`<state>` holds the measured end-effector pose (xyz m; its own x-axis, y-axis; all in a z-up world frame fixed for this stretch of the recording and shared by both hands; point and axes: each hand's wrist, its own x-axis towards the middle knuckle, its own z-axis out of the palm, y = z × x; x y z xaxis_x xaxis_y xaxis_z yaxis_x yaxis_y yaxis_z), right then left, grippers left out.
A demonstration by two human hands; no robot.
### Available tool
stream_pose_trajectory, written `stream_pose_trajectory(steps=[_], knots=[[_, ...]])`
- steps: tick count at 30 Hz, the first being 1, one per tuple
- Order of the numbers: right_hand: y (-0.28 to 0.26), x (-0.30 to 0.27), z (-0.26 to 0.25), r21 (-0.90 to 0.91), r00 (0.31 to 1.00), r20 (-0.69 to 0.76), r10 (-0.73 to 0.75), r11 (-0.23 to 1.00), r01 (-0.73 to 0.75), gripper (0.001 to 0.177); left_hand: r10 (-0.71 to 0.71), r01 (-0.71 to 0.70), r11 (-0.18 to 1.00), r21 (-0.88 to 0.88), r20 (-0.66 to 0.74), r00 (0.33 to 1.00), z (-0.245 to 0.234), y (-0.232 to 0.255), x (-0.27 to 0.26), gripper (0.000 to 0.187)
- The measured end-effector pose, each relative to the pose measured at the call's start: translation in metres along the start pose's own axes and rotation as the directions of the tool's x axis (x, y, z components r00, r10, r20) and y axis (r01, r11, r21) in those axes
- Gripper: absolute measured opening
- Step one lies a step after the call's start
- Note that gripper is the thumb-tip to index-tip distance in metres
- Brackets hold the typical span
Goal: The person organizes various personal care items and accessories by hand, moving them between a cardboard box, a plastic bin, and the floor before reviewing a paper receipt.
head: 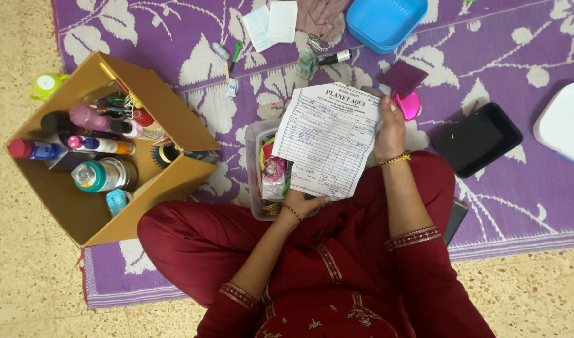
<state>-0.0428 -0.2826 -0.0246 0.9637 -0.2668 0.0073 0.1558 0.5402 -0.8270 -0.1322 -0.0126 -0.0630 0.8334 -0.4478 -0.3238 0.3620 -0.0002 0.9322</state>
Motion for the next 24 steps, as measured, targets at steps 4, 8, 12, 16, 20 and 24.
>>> stream_pose_trajectory(steps=[4,8,12,16,20,24], knots=[[-0.002,0.000,0.002,-0.005,1.000,0.016,-0.006,1.000,0.006,0.058,0.035,-0.034,0.999,0.036,-0.017,0.999,0.000,-0.002,0.000,0.049],[-0.004,-0.002,0.004,0.002,1.000,0.029,0.004,1.000,-0.004,0.060,0.058,-0.056,0.996,0.068,-0.020,0.998,0.001,0.000,0.003,0.056],[-0.001,-0.001,0.001,0.014,1.000,0.012,0.014,1.000,-0.014,0.059,0.033,-0.033,0.999,0.025,-0.016,0.999,0.001,0.001,0.001,0.052],[0.001,0.000,-0.002,0.018,1.000,0.019,0.011,1.000,-0.011,0.060,-0.037,0.037,0.999,0.002,-0.010,0.999,0.002,0.003,0.001,0.044],[0.002,0.000,-0.002,0.030,1.000,0.010,0.003,1.000,-0.003,0.060,0.007,-0.007,1.000,0.016,-0.001,1.000,0.002,0.007,-0.001,0.041],[0.000,-0.003,0.001,0.024,1.000,0.017,-0.007,1.000,0.007,0.060,0.024,-0.024,1.000,0.013,0.003,1.000,0.002,0.011,-0.001,0.041]])
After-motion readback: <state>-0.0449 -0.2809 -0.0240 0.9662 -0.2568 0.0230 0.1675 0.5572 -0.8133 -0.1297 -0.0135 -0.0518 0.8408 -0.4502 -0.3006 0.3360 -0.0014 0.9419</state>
